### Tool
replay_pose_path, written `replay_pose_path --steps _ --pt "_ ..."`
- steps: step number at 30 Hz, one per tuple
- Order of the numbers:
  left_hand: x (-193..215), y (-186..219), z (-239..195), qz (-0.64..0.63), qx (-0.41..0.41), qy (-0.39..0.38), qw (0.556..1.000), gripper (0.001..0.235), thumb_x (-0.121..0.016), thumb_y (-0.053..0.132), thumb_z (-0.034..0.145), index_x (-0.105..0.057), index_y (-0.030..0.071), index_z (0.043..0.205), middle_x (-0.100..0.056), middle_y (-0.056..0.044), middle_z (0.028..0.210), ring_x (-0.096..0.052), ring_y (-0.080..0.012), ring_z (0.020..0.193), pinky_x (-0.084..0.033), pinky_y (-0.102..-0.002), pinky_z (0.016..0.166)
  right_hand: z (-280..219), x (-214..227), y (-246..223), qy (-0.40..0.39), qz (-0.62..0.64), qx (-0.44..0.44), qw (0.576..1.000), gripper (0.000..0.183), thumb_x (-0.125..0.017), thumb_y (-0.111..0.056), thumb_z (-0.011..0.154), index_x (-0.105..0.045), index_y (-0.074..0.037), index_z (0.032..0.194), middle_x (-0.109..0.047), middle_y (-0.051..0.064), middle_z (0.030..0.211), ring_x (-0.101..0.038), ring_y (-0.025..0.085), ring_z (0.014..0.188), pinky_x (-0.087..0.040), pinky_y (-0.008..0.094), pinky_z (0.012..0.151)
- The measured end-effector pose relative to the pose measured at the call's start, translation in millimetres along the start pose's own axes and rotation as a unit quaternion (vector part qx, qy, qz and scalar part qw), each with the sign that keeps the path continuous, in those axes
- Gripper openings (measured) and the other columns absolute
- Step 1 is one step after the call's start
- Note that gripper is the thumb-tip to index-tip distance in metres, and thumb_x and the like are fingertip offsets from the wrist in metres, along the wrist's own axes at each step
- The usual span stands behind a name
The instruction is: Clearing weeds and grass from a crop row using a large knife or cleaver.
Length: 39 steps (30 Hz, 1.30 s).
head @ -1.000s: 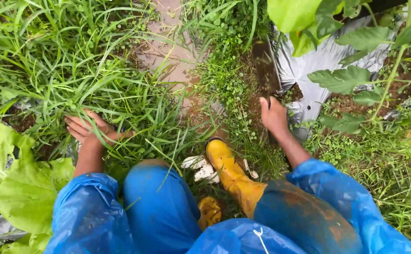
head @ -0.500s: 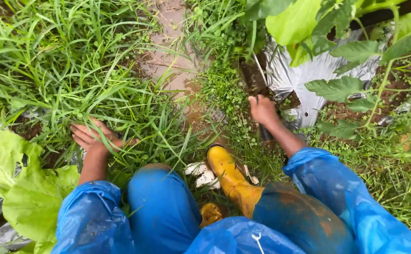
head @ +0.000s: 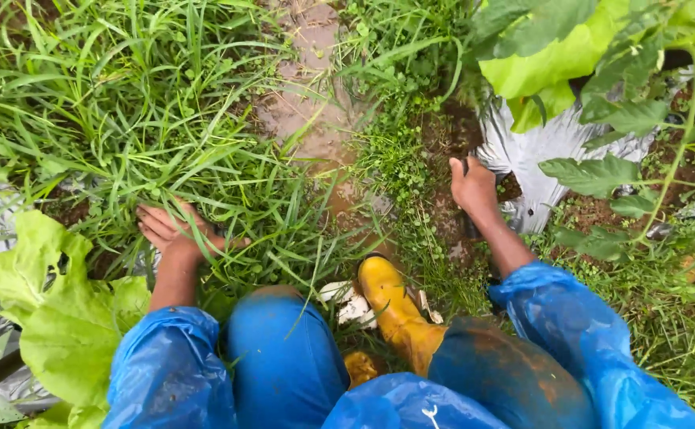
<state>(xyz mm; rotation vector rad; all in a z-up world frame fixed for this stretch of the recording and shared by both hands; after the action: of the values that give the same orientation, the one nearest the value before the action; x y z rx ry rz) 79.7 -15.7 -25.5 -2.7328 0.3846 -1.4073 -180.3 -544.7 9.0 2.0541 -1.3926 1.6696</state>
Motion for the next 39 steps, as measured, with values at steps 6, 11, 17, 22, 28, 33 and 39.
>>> replay_pose_path --steps 6,11,17,22,28,33,39 --pt "-11 -14 7 0.054 0.053 0.021 0.997 0.170 -0.089 0.070 0.044 0.026 0.028 0.162 0.040 -0.031 0.154 0.034 -0.0463 0.146 0.025 -0.057 0.117 26 -3 4 0.056 0.023 0.002 0.998 0.049 -0.040 -0.033 0.120 -0.059 0.011 0.111 -0.059 0.023 0.076 -0.062 0.038 0.060 -0.048 0.047 0.047" --pt "-2 -3 -5 -0.031 -0.034 -0.095 0.994 0.160 -0.074 0.084 0.055 0.014 0.006 0.164 0.031 -0.043 0.155 0.029 -0.0607 0.143 0.022 -0.069 0.111 18 -28 38 0.005 -0.011 -0.028 1.000 0.054 -0.047 -0.047 0.115 -0.062 0.003 0.103 -0.066 0.022 0.076 -0.070 0.038 0.062 -0.051 0.044 0.046" --pt "-8 -1 8 0.001 -0.031 -0.020 0.999 0.151 -0.070 0.079 0.062 0.018 0.008 0.163 0.035 -0.046 0.149 0.031 -0.0652 0.138 0.020 -0.074 0.110 13 34 -50 0.230 -0.140 0.107 0.957 0.041 -0.059 -0.032 0.111 -0.068 0.007 0.102 -0.068 0.029 0.076 -0.071 0.045 0.062 -0.057 0.053 0.056" --pt "8 0 -4 -0.024 -0.031 -0.099 0.994 0.173 -0.077 0.091 0.045 0.011 0.002 0.164 0.025 -0.048 0.153 0.025 -0.0639 0.142 0.021 -0.071 0.110 13 -2 -13 0.048 -0.032 0.021 0.998 0.050 -0.046 -0.035 0.117 -0.064 0.009 0.102 -0.062 0.025 0.069 -0.065 0.038 0.056 -0.047 0.048 0.049" --pt "-16 -6 10 0.005 -0.016 -0.097 0.995 0.171 -0.084 0.081 0.051 0.023 0.005 0.160 0.030 -0.048 0.149 0.031 -0.0638 0.139 0.021 -0.073 0.109 35 31 -30 0.088 0.026 -0.033 0.995 0.041 -0.045 -0.036 0.117 -0.058 -0.002 0.100 -0.060 0.019 0.076 -0.061 0.033 0.069 -0.050 0.044 0.059" --pt "-2 -4 -1 -0.041 -0.040 -0.068 0.996 0.138 -0.064 0.066 0.076 0.029 0.009 0.159 0.034 -0.045 0.150 0.030 -0.0641 0.139 0.022 -0.074 0.110 19 25 -43 0.001 -0.092 -0.065 0.994 0.058 -0.045 -0.050 0.108 -0.068 0.004 0.108 -0.071 0.033 0.099 -0.071 0.050 0.102 -0.055 0.062 0.086" --pt "15 0 -20 -0.049 -0.066 -0.112 0.990 0.142 -0.069 0.065 0.073 0.028 0.007 0.160 0.028 -0.045 0.154 0.031 -0.0610 0.141 0.027 -0.069 0.109 -4 60 -43 0.069 -0.200 0.179 0.961 0.040 -0.047 -0.017 0.113 -0.064 0.018 0.104 -0.064 0.037 0.089 -0.068 0.055 0.085 -0.056 0.063 0.075"
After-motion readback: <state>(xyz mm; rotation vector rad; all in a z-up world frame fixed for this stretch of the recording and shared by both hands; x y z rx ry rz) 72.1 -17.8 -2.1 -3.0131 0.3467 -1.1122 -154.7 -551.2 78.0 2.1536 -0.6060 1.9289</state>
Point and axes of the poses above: each hand's wrist, its own z-axis towards the middle knuckle, its own x-axis out of the back of the hand, y = z × x, the point moved 10 cm from there along z, towards the middle knuckle
